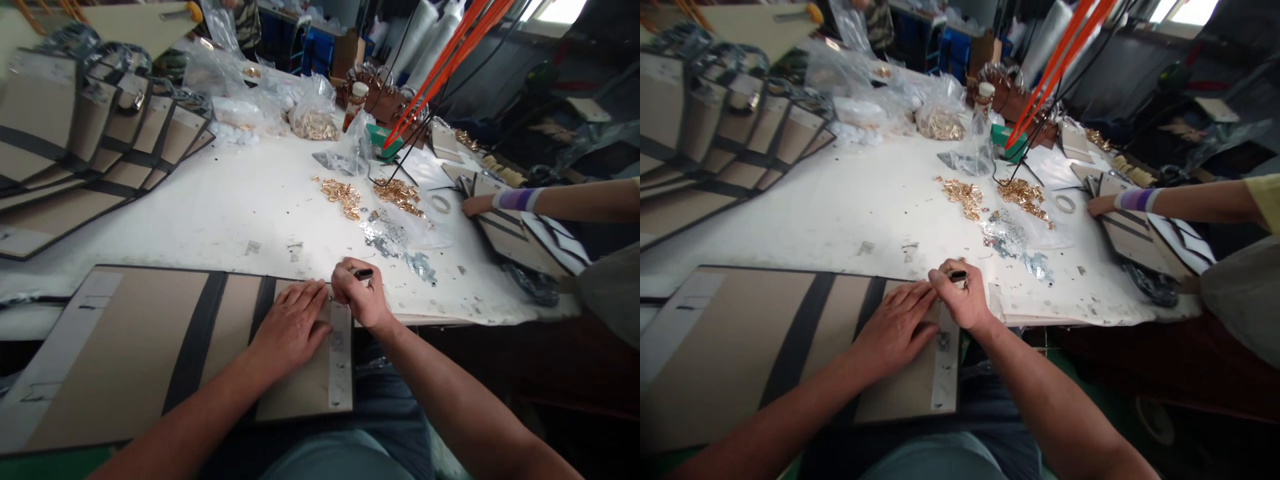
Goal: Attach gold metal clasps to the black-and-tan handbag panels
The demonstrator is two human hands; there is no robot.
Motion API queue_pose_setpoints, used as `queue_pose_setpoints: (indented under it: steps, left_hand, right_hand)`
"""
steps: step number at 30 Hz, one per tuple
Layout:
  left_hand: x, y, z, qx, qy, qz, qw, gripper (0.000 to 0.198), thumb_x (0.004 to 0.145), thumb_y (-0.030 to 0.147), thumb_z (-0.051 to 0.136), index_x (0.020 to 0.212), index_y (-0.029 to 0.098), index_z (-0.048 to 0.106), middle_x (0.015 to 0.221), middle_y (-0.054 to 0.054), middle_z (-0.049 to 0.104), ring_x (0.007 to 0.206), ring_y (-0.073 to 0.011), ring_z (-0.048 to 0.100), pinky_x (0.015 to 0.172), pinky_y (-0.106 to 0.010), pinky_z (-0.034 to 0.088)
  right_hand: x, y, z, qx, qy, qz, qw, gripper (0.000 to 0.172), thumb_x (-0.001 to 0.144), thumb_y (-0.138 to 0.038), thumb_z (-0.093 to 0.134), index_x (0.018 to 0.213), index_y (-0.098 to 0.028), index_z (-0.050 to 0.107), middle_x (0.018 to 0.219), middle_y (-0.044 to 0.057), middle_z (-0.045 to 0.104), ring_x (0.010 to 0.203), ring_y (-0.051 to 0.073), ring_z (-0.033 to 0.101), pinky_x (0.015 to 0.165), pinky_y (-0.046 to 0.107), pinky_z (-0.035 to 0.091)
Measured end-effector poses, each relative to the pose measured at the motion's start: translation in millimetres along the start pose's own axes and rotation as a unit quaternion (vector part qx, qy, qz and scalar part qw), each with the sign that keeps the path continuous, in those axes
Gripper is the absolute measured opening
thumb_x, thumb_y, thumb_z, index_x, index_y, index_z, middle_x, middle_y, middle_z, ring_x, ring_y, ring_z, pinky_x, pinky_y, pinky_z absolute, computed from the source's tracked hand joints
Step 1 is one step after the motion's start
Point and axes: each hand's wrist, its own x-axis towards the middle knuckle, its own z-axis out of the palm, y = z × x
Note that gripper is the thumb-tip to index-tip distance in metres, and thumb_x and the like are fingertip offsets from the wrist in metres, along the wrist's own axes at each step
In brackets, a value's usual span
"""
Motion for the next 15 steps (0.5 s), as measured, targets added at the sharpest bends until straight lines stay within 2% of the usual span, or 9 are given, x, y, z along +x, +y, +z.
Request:
queue_pose_setpoints:
  steps: [3,7,11,15]
  left_hand:
    - [-0.5,0.1,0.5,0.002,-0.002,-0.002,1.000,0.063,0.100,0.041,0.061,0.155,0.013,0.047,0.159,-0.015,0.054,0.147,-0.0327,0.046,0.124,-0.050,0.034]
    - [-0.3,0.4,1.6,-0.014,0.007,-0.009,1.000,0.062,0.099,0.041,0.062,0.153,0.015,0.049,0.160,-0.015,0.053,0.150,-0.0330,0.044,0.126,-0.052,0.034]
    - [0.2,-0.2,1.9,-0.037,0.001,-0.024,0.999,0.061,0.097,0.041,0.065,0.152,0.017,0.051,0.158,-0.014,0.055,0.148,-0.0325,0.047,0.125,-0.050,0.034]
    - [0.5,-1.6,2.5,-0.025,-0.011,-0.017,0.999,0.063,0.100,0.045,0.062,0.154,0.014,0.050,0.162,-0.015,0.051,0.150,-0.0325,0.045,0.126,-0.050,0.032]
  right_hand:
    - [1.7,-6.2,4.3,-0.017,-0.008,-0.001,1.000,0.043,0.095,-0.045,0.070,0.064,-0.022,0.052,0.055,-0.004,0.049,0.050,0.012,0.041,0.051,0.028,0.034]
    - [11.4,-21.3,18.7,-0.025,-0.030,-0.026,0.999,0.043,0.094,-0.049,0.070,0.065,-0.022,0.054,0.057,-0.005,0.047,0.052,0.012,0.041,0.052,0.027,0.035]
    - [16.7,-17.6,21.2,-0.074,-0.088,0.018,0.993,0.043,0.091,-0.047,0.071,0.063,-0.021,0.054,0.056,-0.005,0.047,0.052,0.011,0.040,0.050,0.026,0.032]
    - [17.5,-8.1,9.9,-0.038,-0.038,0.015,0.998,0.044,0.093,-0.051,0.070,0.064,-0.022,0.053,0.054,-0.005,0.048,0.049,0.012,0.040,0.048,0.027,0.033]
